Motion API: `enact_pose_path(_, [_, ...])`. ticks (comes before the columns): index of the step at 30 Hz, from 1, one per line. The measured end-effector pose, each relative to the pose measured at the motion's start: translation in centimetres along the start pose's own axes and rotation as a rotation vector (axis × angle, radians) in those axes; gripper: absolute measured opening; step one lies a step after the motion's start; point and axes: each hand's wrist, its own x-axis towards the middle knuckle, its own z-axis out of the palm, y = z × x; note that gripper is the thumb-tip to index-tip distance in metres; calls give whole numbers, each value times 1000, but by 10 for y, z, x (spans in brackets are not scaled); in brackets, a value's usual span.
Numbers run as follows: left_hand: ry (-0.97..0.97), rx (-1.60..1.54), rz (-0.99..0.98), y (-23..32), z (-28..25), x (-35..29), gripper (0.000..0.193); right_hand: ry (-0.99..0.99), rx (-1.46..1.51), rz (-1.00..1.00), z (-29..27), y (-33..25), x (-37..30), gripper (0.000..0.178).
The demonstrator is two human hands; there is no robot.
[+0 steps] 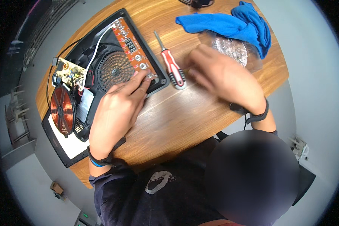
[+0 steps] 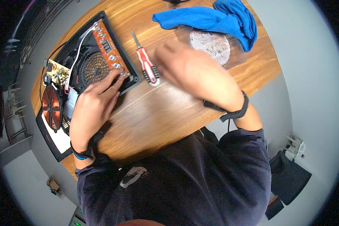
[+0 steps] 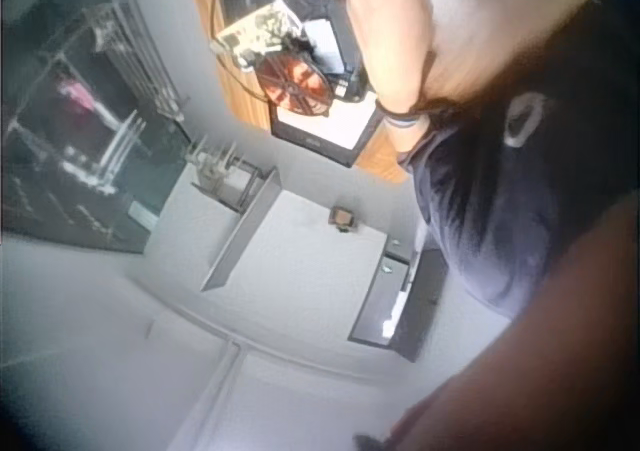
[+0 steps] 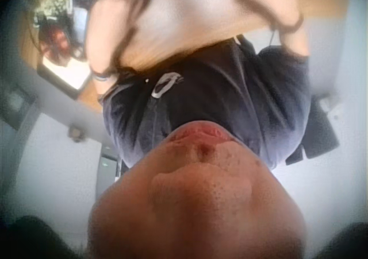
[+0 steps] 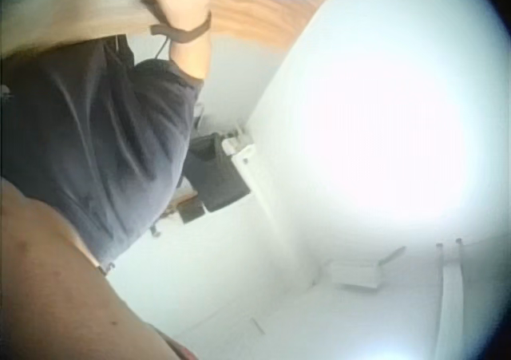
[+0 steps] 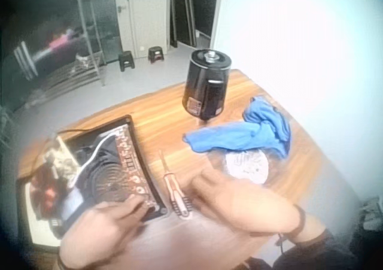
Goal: The person cleans a fan with a blue cloth, then places it aside. They handle a green circuit board and a copper coil, arranging them inside a black device casing. Using a screwdriver, they secure a control panel with a digital display to the casing by tightening screws.
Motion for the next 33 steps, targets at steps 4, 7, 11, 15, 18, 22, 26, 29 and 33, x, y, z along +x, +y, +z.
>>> enact_pose_path(4, [-53,-2,-12,-1,-2,4,43,141,-256,163,-28,48,-21,15])
enact_pose_path(7, [-53,-3,-20,-1,-1,6,41,34,-327,256,-40,78,-39,27])
enact_pose_path(11, [-13,47,-25,2,1,5,38,-87,-307,300,-36,94,-47,57])
enact_pose_path(15, [-52,18,-51,2,0,6,41,-78,-223,245,-32,106,-37,41])
enact_pose_path(18, [-21,20,-21,1,3,5,41,-163,-205,224,-33,119,-24,29])
enact_pose_path(22, [-27,7,-40,1,3,4,42,-257,-240,222,-36,118,-16,20])
enact_pose_path(26, [-13,24,-32,2,1,6,39,-82,-175,108,-35,115,-18,15])
enact_pose_path(29, [-30,12,-65,3,1,5,39,-27,-144,79,-40,120,-21,17])
enact_pose_path(33, [-17,32,-64,2,4,3,38,-57,-151,73,-46,126,-21,23])
